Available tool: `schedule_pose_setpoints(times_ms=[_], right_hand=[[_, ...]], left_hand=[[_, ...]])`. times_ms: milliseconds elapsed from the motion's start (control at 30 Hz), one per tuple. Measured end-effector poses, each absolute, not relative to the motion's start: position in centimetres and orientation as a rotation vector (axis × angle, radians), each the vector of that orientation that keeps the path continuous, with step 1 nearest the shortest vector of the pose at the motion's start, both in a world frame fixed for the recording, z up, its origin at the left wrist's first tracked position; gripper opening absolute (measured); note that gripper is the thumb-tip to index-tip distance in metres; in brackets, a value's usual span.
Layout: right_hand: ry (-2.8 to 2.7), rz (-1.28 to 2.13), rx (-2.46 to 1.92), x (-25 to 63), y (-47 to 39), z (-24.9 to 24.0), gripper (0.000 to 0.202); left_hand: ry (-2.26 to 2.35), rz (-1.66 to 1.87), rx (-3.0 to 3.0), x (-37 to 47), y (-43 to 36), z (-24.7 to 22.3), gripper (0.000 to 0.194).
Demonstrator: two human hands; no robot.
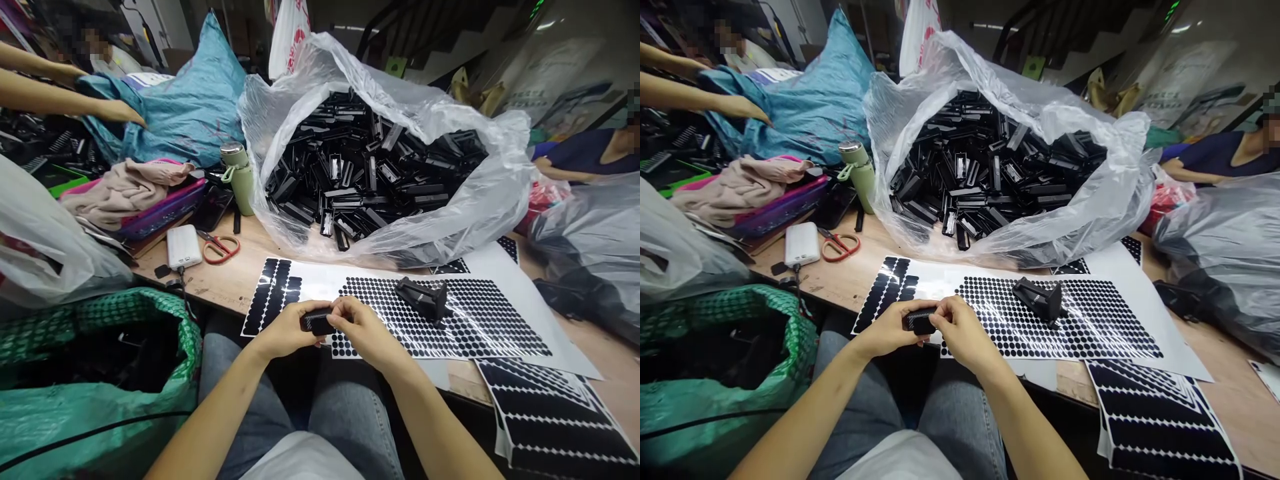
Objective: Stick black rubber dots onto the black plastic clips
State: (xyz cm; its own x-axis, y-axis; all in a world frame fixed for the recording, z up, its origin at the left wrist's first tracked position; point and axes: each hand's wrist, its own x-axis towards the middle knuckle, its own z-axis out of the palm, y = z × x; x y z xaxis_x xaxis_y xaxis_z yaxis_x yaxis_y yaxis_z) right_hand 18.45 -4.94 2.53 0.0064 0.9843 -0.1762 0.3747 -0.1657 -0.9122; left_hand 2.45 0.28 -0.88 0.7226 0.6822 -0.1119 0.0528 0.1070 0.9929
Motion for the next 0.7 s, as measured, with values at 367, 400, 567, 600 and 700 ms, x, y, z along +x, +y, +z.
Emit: schedule_pose_setpoints(times_ms=[367,400,567,600,700], right_hand=[[-1.497,1.005,-1.644,17.95,-5.33,2.53,0.015],[-1.501,0.993,-1.649,17.90,-5.38,2.57,0.015],[-1.487,0.952,-1.669,17.77,-5.58,2.54,0.015],[-1.487,0.945,-1.669,17.77,-5.61,2.46,0.014],[-1.493,0.924,-1.674,17.77,-5.65,2.10,0.012]], left_hand=[[0.635,0.515,1.420,2.62,0.17,-1.00,0.057],[0.636,0.514,1.421,2.62,0.14,-1.02,0.057],[0.635,0.517,1.415,2.63,-0.03,-1.08,0.056],[0.636,0.519,1.416,2.65,-0.06,-1.09,0.056],[0.647,0.525,1.416,2.75,-0.14,-1.11,0.056]])
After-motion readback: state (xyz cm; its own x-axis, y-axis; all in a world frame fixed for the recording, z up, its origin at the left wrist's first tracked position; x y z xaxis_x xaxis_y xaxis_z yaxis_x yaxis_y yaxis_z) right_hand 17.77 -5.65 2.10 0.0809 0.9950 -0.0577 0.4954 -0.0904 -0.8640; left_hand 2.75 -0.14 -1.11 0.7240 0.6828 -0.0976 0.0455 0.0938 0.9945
